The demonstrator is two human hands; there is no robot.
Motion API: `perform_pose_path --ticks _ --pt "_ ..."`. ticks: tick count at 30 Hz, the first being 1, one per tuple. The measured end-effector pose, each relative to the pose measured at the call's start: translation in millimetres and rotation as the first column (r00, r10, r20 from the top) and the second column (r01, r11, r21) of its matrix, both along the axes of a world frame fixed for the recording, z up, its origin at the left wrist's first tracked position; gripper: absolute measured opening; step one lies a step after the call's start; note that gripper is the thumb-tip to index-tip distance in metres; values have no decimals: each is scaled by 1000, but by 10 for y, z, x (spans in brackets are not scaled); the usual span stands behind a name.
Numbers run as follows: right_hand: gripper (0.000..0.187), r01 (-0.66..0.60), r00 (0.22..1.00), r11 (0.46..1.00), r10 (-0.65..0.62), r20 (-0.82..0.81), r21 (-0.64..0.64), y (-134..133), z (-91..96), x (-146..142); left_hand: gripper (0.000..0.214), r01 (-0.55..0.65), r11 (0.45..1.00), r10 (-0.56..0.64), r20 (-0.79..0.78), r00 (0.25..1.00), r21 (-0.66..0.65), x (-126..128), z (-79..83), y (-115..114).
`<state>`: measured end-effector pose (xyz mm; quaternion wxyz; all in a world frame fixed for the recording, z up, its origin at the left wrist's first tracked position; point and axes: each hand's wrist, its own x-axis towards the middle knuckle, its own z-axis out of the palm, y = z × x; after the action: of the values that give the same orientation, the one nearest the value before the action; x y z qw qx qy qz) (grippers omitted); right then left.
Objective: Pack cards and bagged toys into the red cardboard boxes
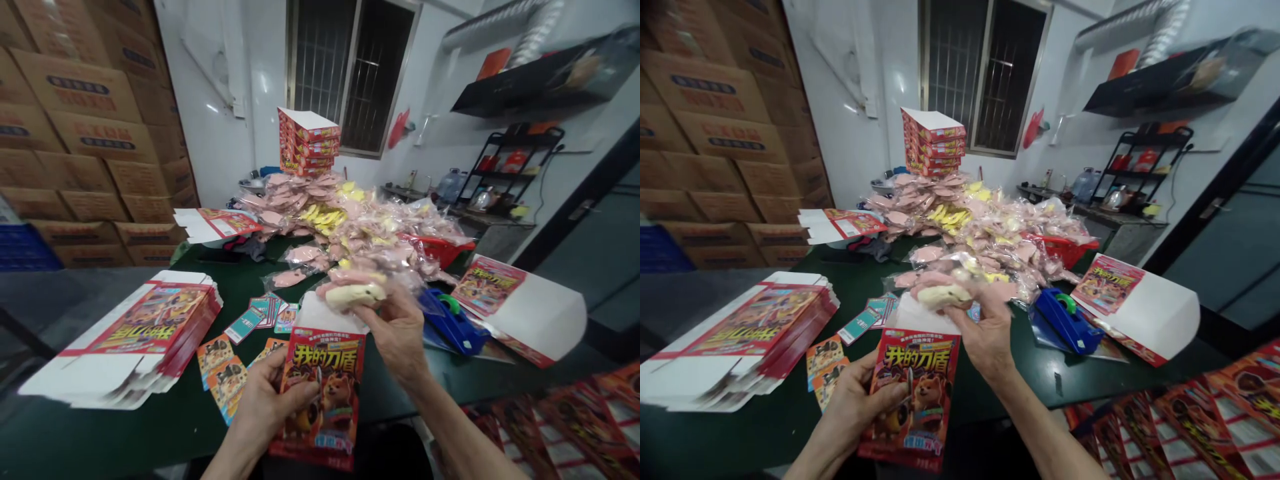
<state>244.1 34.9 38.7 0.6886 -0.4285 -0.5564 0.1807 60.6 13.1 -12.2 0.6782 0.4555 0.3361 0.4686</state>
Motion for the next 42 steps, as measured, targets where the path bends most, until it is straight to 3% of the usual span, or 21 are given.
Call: perform_pose_path --ticks 3,5,7,9,11,14,17,21,23,25,27,29,30,32,34,36,38,40,42 --pt "13 78 979 993 -92 180 84 -15 18 148 45 7 1000 -7 -8 1000 -4 -68 45 -32" --pt "9 -2 937 999 -17 350 55 -69 101 227 44 18 1000 -18 -13 1000 0 -87 64 -33" --pt "9 -105 840 992 124 529 -67 -139 195 282 43 7 1000 -6 -32 999 27 -94 70 -22" --pt "10 -109 771 982 181 611 -153 -207 260 322 41 -32 995 40 -81 996 93 -98 62 -4" --pt "25 -7 805 995 66 589 -102 -267 288 348 40 -81 978 112 -158 981 194 -106 38 21" --pt "60 153 867 980 -195 459 129 -356 294 329 37 -89 928 196 -271 943 361 -124 -26 70" --pt "42 57 790 962 -208 577 269 -432 269 191 37 -57 882 224 -310 924 468 -125 -114 103" --pt "21 -161 610 968 -57 790 194 -485 103 -113 38 -69 849 269 -316 910 524 -100 -213 67" --pt "21 -221 585 954 -38 810 205 -516 -9 -225 45 -130 827 339 -301 891 547 -96 -255 21" --pt "28 -154 653 933 -151 742 325 -550 -108 -267 57 -246 757 470 -244 848 606 -108 -318 -21" --pt "39 60 784 908 -300 544 414 -568 -204 -257 65 -344 640 613 -187 767 687 -139 -408 -48" --pt "43 230 869 922 -338 361 310 -553 -327 -251 63 -365 507 720 -151 678 781 -187 -498 -55" --pt "42 238 907 948 -295 301 211 -536 -403 -263 61 -346 444 752 -133 646 827 -215 -528 -54" --pt "39 141 965 989 -147 219 45 -492 -572 -323 57 -278 334 775 -94 625 901 -274 -533 -49" --pt "39 31 986 999 -28 164 -12 -452 -723 -401 52 -216 272 761 -72 645 938 -329 -461 -49" --pt "39 -11 990 1000 8 140 22 -424 -815 -449 38 -183 308 721 -104 686 933 -369 -344 -55" --pt "37 -26 982 998 15 189 53 -401 -838 -438 26 -204 406 680 -146 719 891 -388 -228 -63" --pt "36 -46 963 996 24 269 76 -379 -810 -381 26 -252 502 662 -181 727 827 -384 -140 -63" --pt "35 -79 937 992 41 346 98 -368 -755 -311 23 -292 568 654 -206 728 770 -364 -81 -57"
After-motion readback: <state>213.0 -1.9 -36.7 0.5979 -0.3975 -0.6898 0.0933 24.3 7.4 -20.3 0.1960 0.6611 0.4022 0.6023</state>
